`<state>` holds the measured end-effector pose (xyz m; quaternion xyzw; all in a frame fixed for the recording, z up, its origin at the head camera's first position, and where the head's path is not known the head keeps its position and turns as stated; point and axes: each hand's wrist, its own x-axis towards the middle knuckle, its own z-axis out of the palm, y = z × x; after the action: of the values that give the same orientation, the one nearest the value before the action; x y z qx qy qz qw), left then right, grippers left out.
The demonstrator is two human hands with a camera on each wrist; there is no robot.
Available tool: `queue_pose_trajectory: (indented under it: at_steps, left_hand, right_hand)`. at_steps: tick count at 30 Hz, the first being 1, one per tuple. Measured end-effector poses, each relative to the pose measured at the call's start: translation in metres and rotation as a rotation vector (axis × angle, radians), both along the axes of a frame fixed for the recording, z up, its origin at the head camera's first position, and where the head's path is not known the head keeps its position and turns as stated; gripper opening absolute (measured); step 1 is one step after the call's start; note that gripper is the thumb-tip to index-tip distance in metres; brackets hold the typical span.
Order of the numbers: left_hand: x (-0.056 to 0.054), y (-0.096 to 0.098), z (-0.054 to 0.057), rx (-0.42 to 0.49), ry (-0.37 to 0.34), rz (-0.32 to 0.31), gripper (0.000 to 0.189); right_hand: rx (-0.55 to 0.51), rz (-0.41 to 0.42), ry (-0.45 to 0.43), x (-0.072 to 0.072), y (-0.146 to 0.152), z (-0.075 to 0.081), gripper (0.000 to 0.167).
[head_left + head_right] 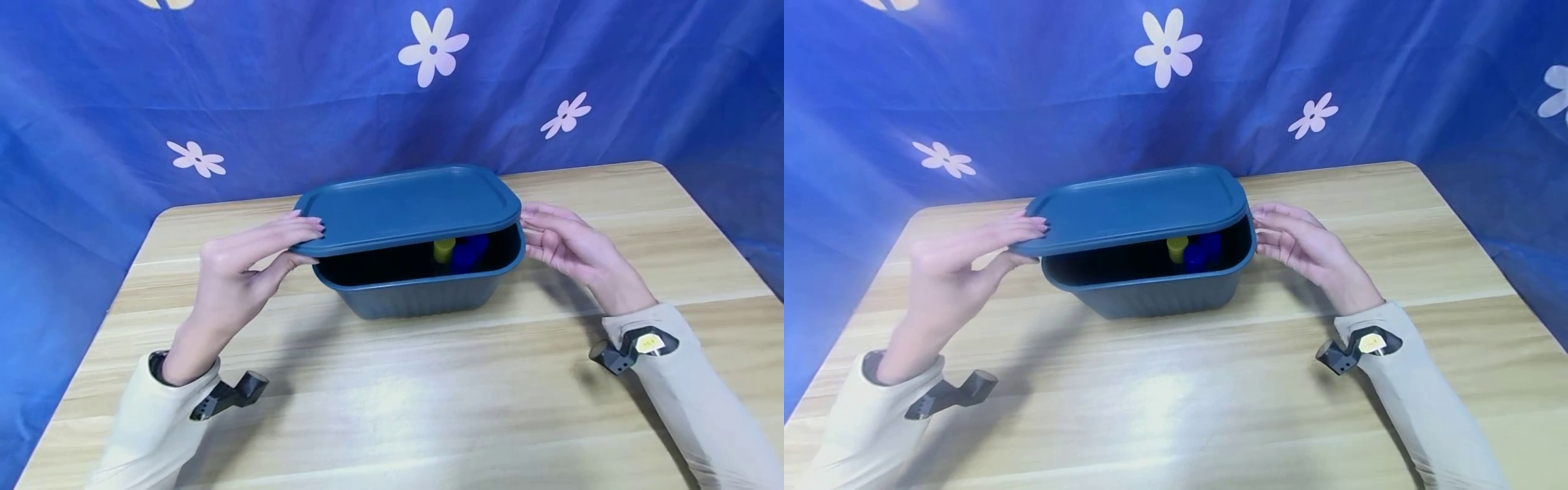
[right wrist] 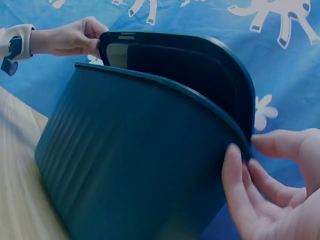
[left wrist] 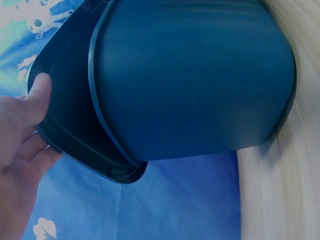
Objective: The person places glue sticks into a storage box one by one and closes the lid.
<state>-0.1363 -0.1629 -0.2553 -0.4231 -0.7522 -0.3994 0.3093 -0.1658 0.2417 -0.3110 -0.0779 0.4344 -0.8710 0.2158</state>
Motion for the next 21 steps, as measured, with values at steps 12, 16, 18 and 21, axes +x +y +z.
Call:
queue_pose_trajectory:
  at_steps: [12, 16, 18, 21]
  left_hand:
    - [-0.006, 0.000, -0.007, 0.225, -0.269, -0.232, 0.020]
    - [-0.007, 0.002, -0.008, 0.222, -0.279, -0.279, 0.024]
    - [-0.008, 0.003, -0.009, 0.215, -0.281, -0.295, 0.026]
    - [-0.009, 0.005, -0.011, 0.216, -0.285, -0.314, 0.030]
  right_hand:
    - [0.529, -0.193, 0.209, 0.009, -0.008, 0.046, 0.021]
    - [0.604, -0.195, 0.121, 0.004, -0.010, 0.053, 0.025]
    - [0.616, -0.191, 0.094, 0.002, -0.011, 0.055, 0.024]
    - [0.595, -0.167, 0.078, 0.000, -0.012, 0.056, 0.020]
